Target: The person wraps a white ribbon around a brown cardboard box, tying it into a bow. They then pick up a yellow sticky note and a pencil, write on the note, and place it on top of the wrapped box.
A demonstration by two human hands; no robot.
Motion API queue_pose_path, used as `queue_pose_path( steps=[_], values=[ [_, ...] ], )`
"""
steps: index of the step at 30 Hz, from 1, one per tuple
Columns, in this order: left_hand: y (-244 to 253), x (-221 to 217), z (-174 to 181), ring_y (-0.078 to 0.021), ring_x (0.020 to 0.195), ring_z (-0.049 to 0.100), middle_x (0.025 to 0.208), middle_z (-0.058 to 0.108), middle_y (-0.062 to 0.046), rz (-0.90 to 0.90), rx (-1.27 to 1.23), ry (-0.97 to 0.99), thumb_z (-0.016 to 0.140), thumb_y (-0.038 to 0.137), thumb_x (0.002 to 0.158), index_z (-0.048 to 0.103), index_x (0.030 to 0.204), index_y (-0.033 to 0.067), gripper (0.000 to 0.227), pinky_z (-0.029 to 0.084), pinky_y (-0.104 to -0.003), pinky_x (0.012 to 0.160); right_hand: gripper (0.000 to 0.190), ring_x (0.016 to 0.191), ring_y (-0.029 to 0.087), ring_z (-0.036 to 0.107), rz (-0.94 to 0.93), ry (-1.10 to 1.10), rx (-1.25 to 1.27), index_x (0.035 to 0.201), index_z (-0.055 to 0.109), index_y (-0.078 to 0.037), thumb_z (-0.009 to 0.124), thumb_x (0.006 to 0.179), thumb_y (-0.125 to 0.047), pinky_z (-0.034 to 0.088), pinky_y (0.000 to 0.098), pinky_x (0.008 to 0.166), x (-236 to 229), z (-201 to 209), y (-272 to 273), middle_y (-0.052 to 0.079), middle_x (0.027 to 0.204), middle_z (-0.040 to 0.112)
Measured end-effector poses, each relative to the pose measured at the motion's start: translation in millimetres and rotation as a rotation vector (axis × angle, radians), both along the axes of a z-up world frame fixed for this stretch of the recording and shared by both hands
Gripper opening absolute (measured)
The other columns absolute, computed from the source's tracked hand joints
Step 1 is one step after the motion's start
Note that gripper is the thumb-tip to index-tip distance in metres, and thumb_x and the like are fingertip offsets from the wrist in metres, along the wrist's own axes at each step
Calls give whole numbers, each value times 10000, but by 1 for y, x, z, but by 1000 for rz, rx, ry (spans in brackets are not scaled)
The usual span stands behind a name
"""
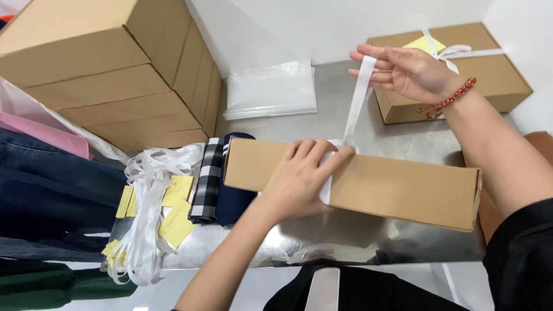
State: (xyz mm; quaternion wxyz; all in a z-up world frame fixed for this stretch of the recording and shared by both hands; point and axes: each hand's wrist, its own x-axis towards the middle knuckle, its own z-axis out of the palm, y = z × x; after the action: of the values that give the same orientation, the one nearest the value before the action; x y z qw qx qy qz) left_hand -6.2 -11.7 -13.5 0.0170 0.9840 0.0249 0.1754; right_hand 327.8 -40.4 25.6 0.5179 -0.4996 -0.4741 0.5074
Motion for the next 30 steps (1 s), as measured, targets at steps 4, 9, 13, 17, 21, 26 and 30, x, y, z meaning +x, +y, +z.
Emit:
queue_pose_path(
  steps=[4, 9, 13, 17, 21, 26, 30],
  values=[
    [-32, -14, -16, -323, 1160, 532, 1323, 552, -98, 89, 54, -101, 1000, 581, 503, 469, 1511, 200, 1202, 410, -467, 1095, 740, 1497, 429, 457, -18, 105, 62, 1659, 281, 2, 362, 1015, -353, 370, 486, 1249, -25, -2, -23, 151, 1695, 386],
    [-81, -25, -78, -240, 1106, 622, 1326, 641, -39, 152, 160, -302, 815, 307, 665, 576, 1455, 216, 830, 442, -404, 1025, 701, 1469, 461, 504, -44, 37, 34, 1633, 331, -1, 355, 1020, -341, 404, 494, 1209, -56, -3, -59, 157, 1695, 407],
    [-116, -27, -166, -205, 1246, 675, 1378, 668, -15, 204, 206, -410, 501, 108, 1087, 595, 1459, 282, 421, 442, -344, 1013, 670, 1373, 471, 585, -93, 46, 98, 1549, 408, 75, 378, 1047, -368, 457, 569, 1243, -92, -21, -91, 257, 1604, 486],
    [-126, -34, -247, -183, 1320, 625, 1440, 632, 21, 214, 260, -348, 515, 139, 1119, 546, 1515, 321, 436, 419, -352, 1091, 689, 1324, 452, 636, -187, 93, 110, 1526, 459, 85, 433, 1036, -399, 484, 494, 1221, -134, -69, -124, 257, 1545, 547],
    [-124, -42, -297, -281, 1454, 572, 1564, 579, -92, 120, 54, -255, 607, 217, 1035, 472, 1603, 338, 597, 412, -495, 1197, 516, 1192, 353, 712, -359, 264, 39, 1459, 592, 45, 466, 1082, -285, 592, 406, 1005, -179, -134, -162, 230, 1421, 673],
    [-123, -41, -293, -268, 1419, 595, 1530, 613, -108, 133, 7, -406, 672, 214, 994, 649, 1411, 197, 418, 407, -444, 1196, 433, 1100, 333, 756, -496, 272, -200, 1386, 665, 76, 538, 1087, -211, 598, 388, 971, -227, -202, -214, 233, 1336, 734],
    [-123, -46, -282, -164, 1385, 617, 1518, 634, -8, 165, -152, -401, 672, 200, 999, 606, 1478, 184, 484, 422, -378, 1194, 421, 919, 385, 815, -481, 204, -366, 1334, 718, 82, 527, 1098, -210, 633, 445, 919, -259, -220, -250, 295, 1205, 792]
  ],
)
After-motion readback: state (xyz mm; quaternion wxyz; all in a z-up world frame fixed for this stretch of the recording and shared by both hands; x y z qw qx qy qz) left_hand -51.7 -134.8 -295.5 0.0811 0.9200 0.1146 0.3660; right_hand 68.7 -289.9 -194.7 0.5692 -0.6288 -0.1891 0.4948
